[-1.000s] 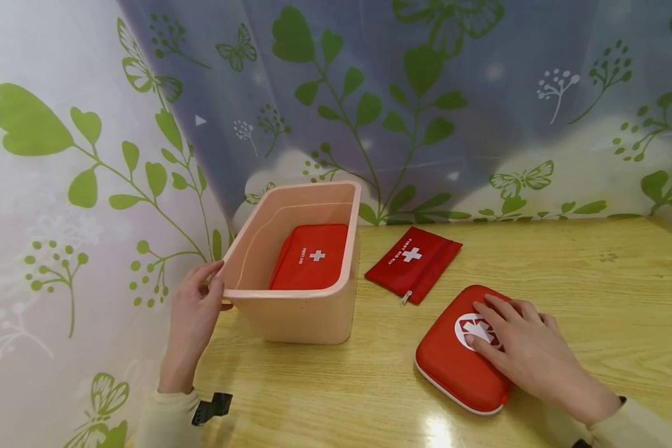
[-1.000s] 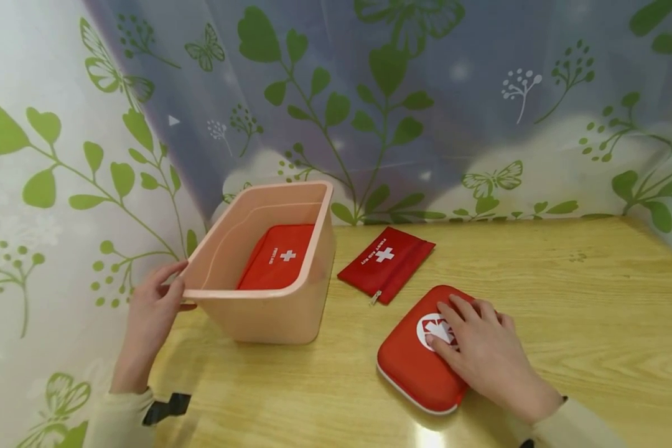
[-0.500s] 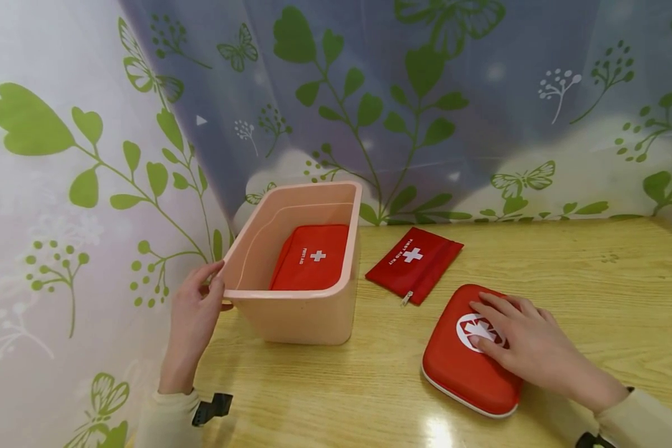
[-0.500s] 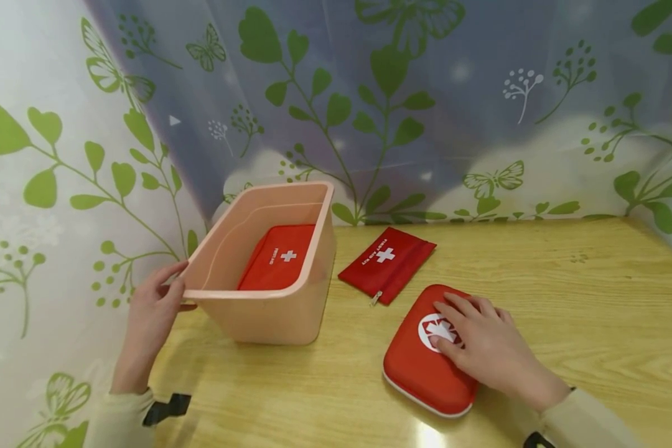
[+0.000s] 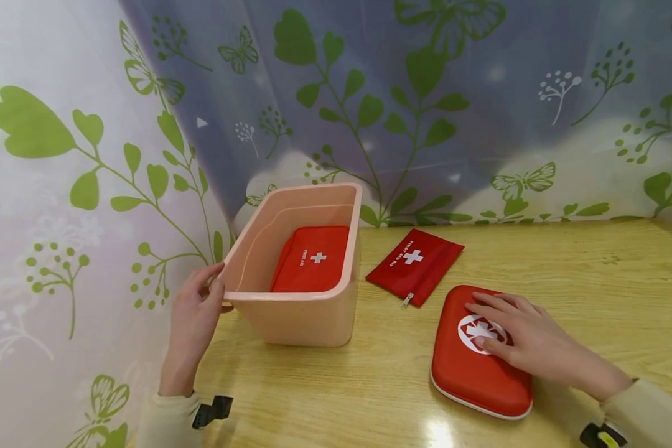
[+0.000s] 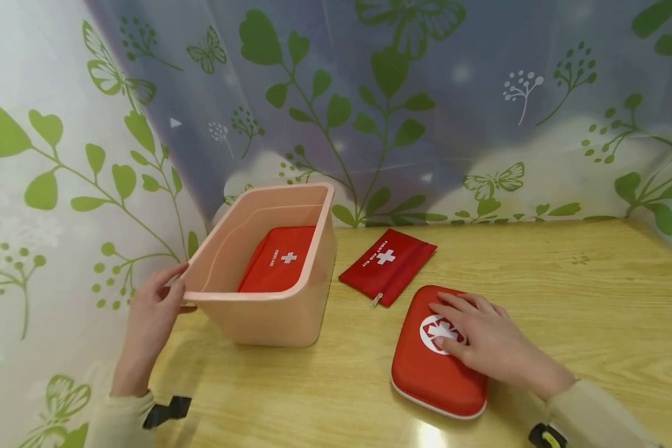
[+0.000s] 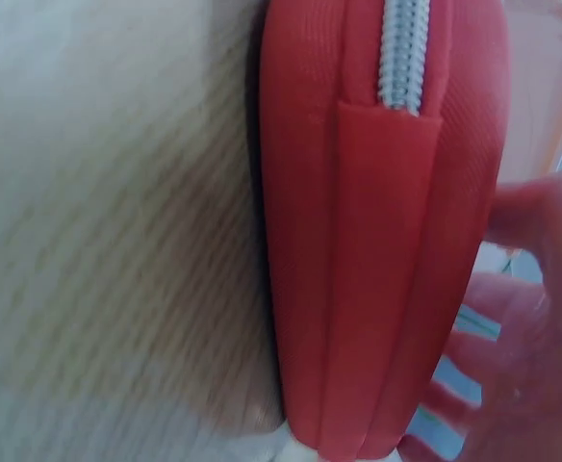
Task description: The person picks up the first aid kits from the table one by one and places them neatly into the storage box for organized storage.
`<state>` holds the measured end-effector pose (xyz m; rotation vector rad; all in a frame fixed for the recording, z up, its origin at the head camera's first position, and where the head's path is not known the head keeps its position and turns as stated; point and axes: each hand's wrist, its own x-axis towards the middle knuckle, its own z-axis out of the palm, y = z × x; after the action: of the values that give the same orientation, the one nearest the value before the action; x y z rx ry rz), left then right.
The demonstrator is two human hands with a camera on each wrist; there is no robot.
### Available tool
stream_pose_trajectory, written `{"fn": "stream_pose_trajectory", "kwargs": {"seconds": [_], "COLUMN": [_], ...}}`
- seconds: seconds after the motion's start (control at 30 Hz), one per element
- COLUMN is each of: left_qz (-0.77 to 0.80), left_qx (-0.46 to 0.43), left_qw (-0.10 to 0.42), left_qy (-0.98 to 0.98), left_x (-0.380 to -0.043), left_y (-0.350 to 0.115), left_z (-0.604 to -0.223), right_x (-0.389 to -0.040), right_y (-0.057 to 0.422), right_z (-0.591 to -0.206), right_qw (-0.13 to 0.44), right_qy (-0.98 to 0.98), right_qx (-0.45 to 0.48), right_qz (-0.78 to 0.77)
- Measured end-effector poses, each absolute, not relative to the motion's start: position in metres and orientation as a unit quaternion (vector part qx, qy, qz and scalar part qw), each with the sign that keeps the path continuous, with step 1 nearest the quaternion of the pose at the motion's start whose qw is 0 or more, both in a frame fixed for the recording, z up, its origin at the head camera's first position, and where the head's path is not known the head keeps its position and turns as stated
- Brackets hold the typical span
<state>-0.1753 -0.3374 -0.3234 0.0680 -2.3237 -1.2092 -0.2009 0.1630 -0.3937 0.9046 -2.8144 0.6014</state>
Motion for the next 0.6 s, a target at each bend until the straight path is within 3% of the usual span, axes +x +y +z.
{"fn": "stream_pose_trajectory", "kwargs": {"seconds": [0.6], "left_qz": [-0.446], "left_qx": [0.024], "left_qw": [0.262], "left_qy": [-0.855], "left_x": [-0.175], "left_y": [-0.337], "left_z": [-0.325], "right_x": [-0.223], "right_y": [0.176], "right_z": [-0.405], "right_qw": [0.065], "right_qy": [-0.862], "right_qx": [0.42], "right_qz": [0.277]}}
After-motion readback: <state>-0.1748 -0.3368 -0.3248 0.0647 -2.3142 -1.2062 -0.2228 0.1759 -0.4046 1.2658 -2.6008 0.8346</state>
